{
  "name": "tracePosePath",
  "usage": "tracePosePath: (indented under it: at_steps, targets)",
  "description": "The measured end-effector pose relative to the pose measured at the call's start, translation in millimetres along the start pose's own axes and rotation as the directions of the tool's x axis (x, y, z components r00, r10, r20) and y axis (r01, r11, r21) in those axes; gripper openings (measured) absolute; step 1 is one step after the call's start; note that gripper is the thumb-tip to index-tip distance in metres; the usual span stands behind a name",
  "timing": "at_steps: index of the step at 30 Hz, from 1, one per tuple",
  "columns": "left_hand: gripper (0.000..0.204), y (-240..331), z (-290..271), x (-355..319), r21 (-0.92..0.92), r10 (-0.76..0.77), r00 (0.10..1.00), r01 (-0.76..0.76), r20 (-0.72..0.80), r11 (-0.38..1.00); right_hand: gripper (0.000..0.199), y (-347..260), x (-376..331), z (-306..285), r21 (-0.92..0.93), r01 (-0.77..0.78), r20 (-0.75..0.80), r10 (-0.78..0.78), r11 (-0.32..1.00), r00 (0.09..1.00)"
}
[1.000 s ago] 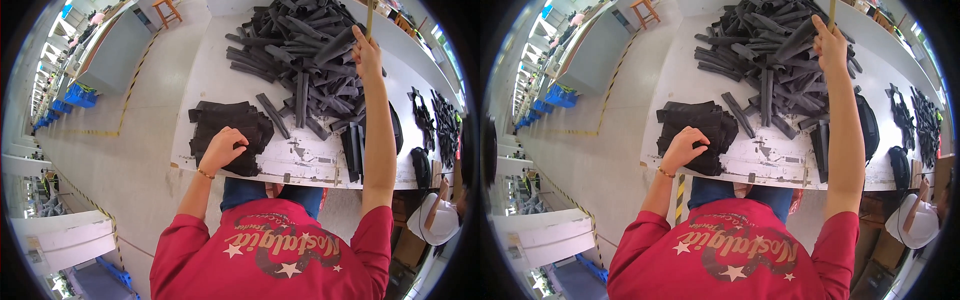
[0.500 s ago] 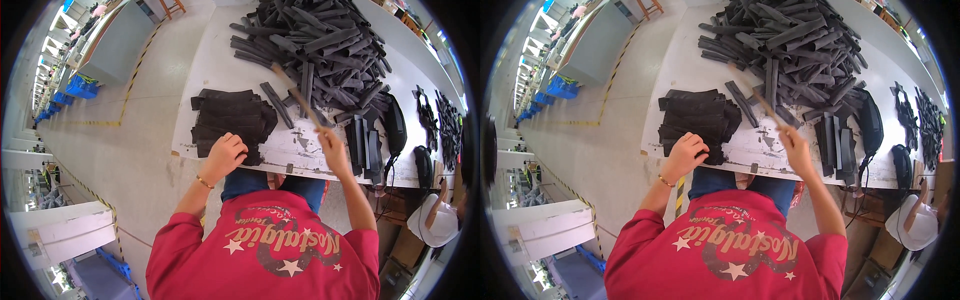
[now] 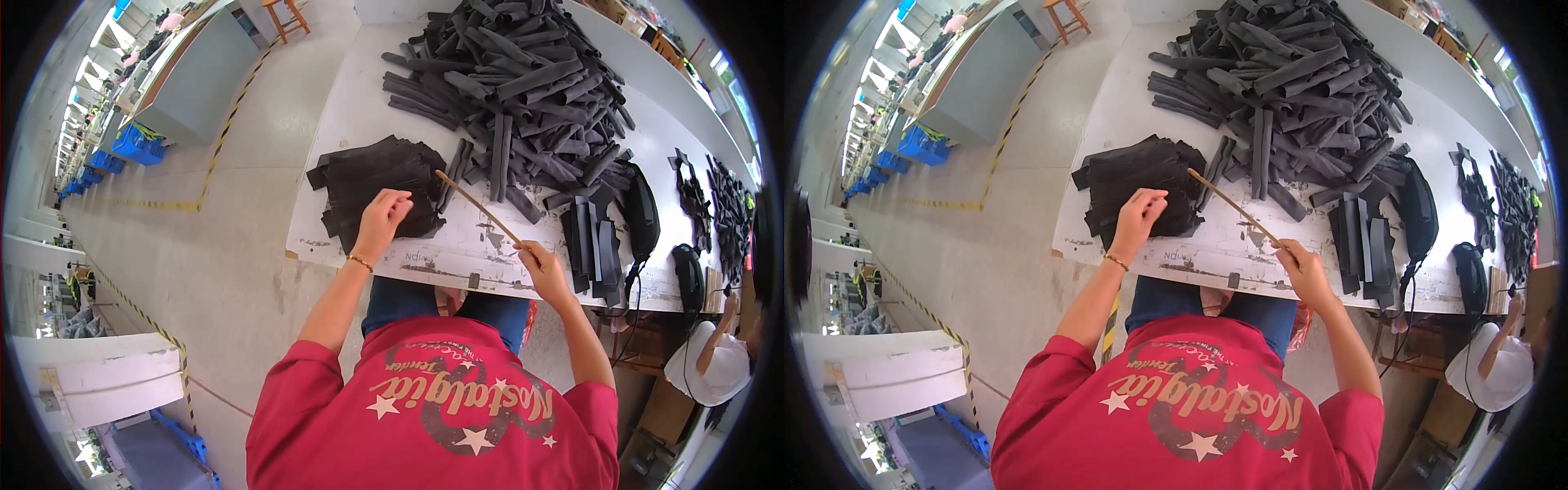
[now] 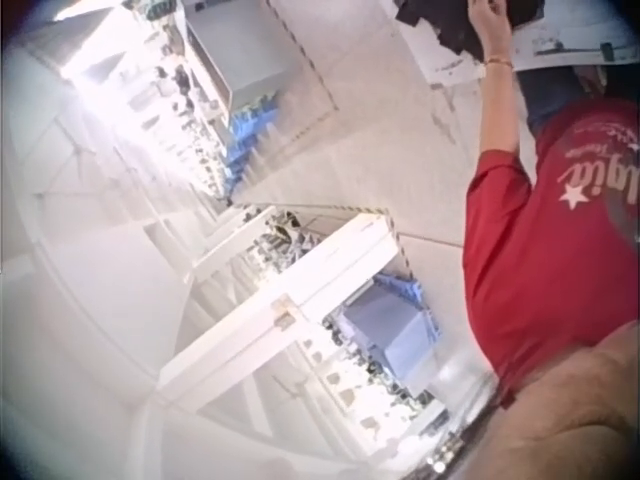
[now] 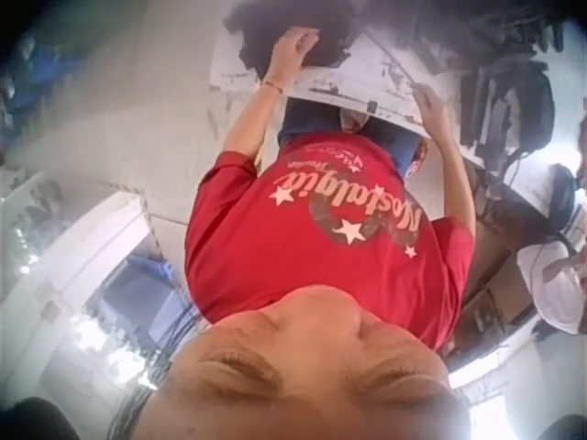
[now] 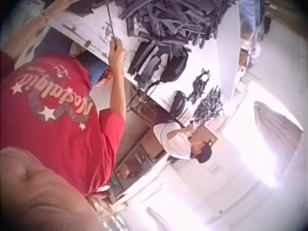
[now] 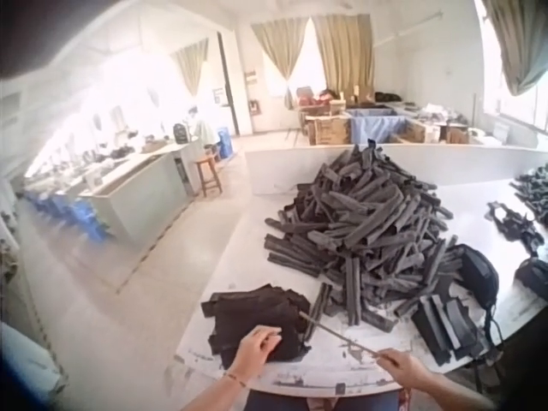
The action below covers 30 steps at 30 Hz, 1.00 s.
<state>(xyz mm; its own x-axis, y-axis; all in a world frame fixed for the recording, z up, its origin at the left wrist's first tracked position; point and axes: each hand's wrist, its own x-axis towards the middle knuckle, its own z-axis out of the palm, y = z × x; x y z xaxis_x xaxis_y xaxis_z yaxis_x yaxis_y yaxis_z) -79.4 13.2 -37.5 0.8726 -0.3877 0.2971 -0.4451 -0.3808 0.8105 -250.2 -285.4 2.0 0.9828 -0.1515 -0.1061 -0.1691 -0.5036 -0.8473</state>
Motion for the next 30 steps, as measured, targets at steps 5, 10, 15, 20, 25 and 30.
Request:
tracePosePath:
  at_steps: [5, 10, 15, 20, 25, 30]
  targets:
    - [0.021, 7.1, 2.4, 7.6, 0.298, 0.251, 0.964, -0.265, 0.085, 0.917, 0.018, 6.2, -4.5, -8.8, -0.042, 0.018, 0.002, -0.018, 0.999, 1.0]
    - [0.012, 1.8, 3.1, 6.6, 0.34, 0.231, 0.97, -0.244, 0.08, 0.908, 0.018, 4.1, 0.6, -15.1, -0.105, 0.018, 0.051, -0.012, 0.994, 0.999]
    - [0.01, 8.5, -10.5, 6.8, 0.189, 0.203, 0.977, -0.21, 0.058, 0.959, 0.018, -2.6, 7.2, -28.7, -0.262, 0.188, 0.113, -0.163, 0.947, 0.98]
    - [0.009, 23.0, -28.4, 10.0, 0.161, 0.176, 0.981, -0.187, 0.081, 0.969, 0.018, -8.8, 17.0, -41.1, -0.306, 0.305, 0.154, -0.269, 0.902, 0.951]
    - [0.009, 34.4, -37.3, 11.6, 0.171, 0.177, 0.979, -0.193, 0.106, 0.966, 0.018, -23.7, 25.3, -48.8, -0.357, 0.338, 0.215, -0.276, 0.871, 0.937]
    - [0.009, 45.0, -31.5, 15.1, 0.214, 0.292, 0.95, -0.31, 0.111, 0.927, 0.022, -20.5, 31.2, -41.8, -0.364, 0.432, 0.29, -0.34, 0.825, 0.895]
